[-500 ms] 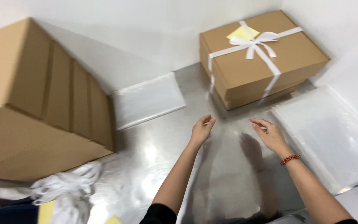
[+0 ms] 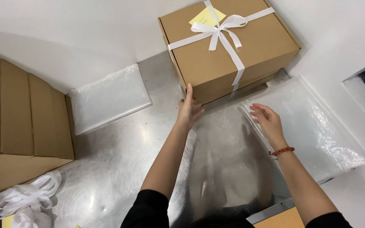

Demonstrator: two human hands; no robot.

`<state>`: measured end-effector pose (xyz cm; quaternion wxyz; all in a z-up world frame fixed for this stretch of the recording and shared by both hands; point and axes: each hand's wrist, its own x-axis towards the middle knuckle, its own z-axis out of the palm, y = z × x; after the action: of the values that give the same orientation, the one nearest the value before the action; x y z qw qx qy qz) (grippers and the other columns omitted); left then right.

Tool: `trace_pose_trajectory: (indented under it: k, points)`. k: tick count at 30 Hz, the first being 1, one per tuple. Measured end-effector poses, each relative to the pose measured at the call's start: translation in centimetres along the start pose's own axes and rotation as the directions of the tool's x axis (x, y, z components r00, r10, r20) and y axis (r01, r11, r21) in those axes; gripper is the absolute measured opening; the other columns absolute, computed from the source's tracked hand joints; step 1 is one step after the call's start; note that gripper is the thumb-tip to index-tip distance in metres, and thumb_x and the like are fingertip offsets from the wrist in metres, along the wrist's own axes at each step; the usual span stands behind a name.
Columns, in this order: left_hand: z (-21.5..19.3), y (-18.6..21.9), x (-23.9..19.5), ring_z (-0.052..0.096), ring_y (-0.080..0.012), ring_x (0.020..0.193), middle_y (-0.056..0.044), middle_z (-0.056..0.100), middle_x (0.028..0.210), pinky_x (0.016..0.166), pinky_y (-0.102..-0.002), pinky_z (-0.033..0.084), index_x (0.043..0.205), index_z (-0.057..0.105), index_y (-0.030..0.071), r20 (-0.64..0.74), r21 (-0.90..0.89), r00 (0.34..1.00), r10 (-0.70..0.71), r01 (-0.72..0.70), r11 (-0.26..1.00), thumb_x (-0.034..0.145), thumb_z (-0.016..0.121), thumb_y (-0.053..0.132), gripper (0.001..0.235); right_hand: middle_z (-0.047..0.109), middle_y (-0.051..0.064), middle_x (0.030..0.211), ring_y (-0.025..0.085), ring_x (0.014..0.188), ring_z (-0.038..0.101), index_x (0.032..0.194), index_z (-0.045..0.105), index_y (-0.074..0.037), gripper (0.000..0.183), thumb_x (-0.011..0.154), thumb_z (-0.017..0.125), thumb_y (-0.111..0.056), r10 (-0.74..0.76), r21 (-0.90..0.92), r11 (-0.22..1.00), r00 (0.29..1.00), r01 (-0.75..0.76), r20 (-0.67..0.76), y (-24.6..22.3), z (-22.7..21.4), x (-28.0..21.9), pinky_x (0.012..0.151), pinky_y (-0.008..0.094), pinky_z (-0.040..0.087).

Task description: The person unties a ribbon and opens a cardboard box, removes a plastic-wrapped brown top, and places it on a hanger on a clothing rack. The person then repacks the empty plastic bag into the box and closes it.

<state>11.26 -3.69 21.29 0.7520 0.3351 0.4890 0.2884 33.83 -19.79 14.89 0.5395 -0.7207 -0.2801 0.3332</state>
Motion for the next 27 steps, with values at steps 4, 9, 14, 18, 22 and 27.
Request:
trace_pose_trajectory:
  k: [4, 9, 14, 18, 22, 27]
  points:
    - [1.0, 1.7, 0.3, 0.036, -0.0526, 0.151, -0.038, 0.022, 0.165, 0.122, -0.058, 0.043, 0.166, 0.003, -0.008, -0.03, 0.073, 0.999, -0.043, 0.045, 0.996, 0.08, 0.048, 0.096, 0.142, 0.07, 0.025, 0.133, 0.029, 0.117, 0.07, 0.14, 0.064, -0.001, 0.032, 0.11, 0.057, -0.01, 0.016, 0.057, 0.998, 0.999, -0.015, -0.029, -0.3, 0.0, -0.1, 0.094, 0.038, 0.059]
    - [-0.3, 1.1, 4.2, 0.05, -0.0397, 0.142, -0.034, 0.034, 0.16, 0.114, -0.042, 0.048, 0.165, 0.013, -0.01, -0.104, 0.004, 0.995, -0.001, 0.001, 1.0, 0.085, 0.071, 0.076, 0.131, 0.065, 0.028, 0.143, 0.033, 0.123, 0.068, 0.148, 0.059, 0.001, 0.041, 0.107, 0.056, -0.005, 0.09, 0.131, 0.987, 0.996, -0.09, 0.008, -0.3, 0.3, -0.8, 0.097, 0.041, 0.058]
    - [-0.3, 1.4, -1.8, 0.046, -0.043, 0.146, -0.035, 0.028, 0.16, 0.121, -0.044, 0.046, 0.162, 0.018, -0.013, -0.082, -0.051, 0.997, 0.015, -0.02, 0.998, 0.088, 0.071, 0.068, 0.122, 0.061, 0.025, 0.149, 0.032, 0.123, 0.069, 0.158, 0.048, -0.004, 0.052, 0.109, 0.058, -0.019, 0.098, 0.295, 0.951, 0.995, -0.095, 0.003, 0.2, 0.3, -3.3, 0.095, 0.04, 0.061]
    - [-3.7, 1.4, -7.5, 0.041, -0.0486, 0.15, -0.039, 0.022, 0.162, 0.124, -0.049, 0.045, 0.16, 0.016, -0.015, -0.09, -0.052, 0.995, 0.047, -0.052, 0.997, 0.092, 0.07, 0.061, 0.115, 0.046, 0.029, 0.161, 0.039, 0.137, 0.059, 0.166, 0.031, -0.004, 0.062, 0.117, 0.043, -0.039, 0.138, 0.368, 0.919, 0.99, -0.144, 0.042, 0.0, 1.2, -5.9, 0.106, 0.051, 0.056]
    - [-10.0, 0.7, -13.1, 0.036, -0.0511, 0.153, -0.041, 0.022, 0.164, 0.123, -0.053, 0.042, 0.161, 0.019, -0.015, -0.125, -0.01, 0.989, 0.08, -0.082, 0.997, 0.093, 0.067, 0.059, 0.112, 0.022, 0.03, 0.174, 0.049, 0.15, 0.044, 0.171, -0.001, -0.012, 0.082, 0.114, 0.026, -0.065, 0.103, 0.488, 0.863, 0.991, -0.133, 0.088, -0.1, 3.1, -8.3, 0.116, 0.058, 0.047]
    - [-19.2, -2.0, -18.8, 0.045, -0.0436, 0.151, -0.034, 0.034, 0.166, 0.12, -0.054, 0.044, 0.164, 0.026, -0.008, -0.125, 0.056, 0.992, 0.02, -0.013, 0.998, 0.098, 0.061, 0.055, 0.098, -0.004, 0.023, 0.175, 0.05, 0.161, 0.02, 0.167, -0.011, -0.037, 0.097, 0.106, 0.049, -0.081, 0.109, 0.592, 0.793, 0.99, -0.142, 0.091, -1.4, 7.2, -13.5, 0.124, 0.072, 0.034]
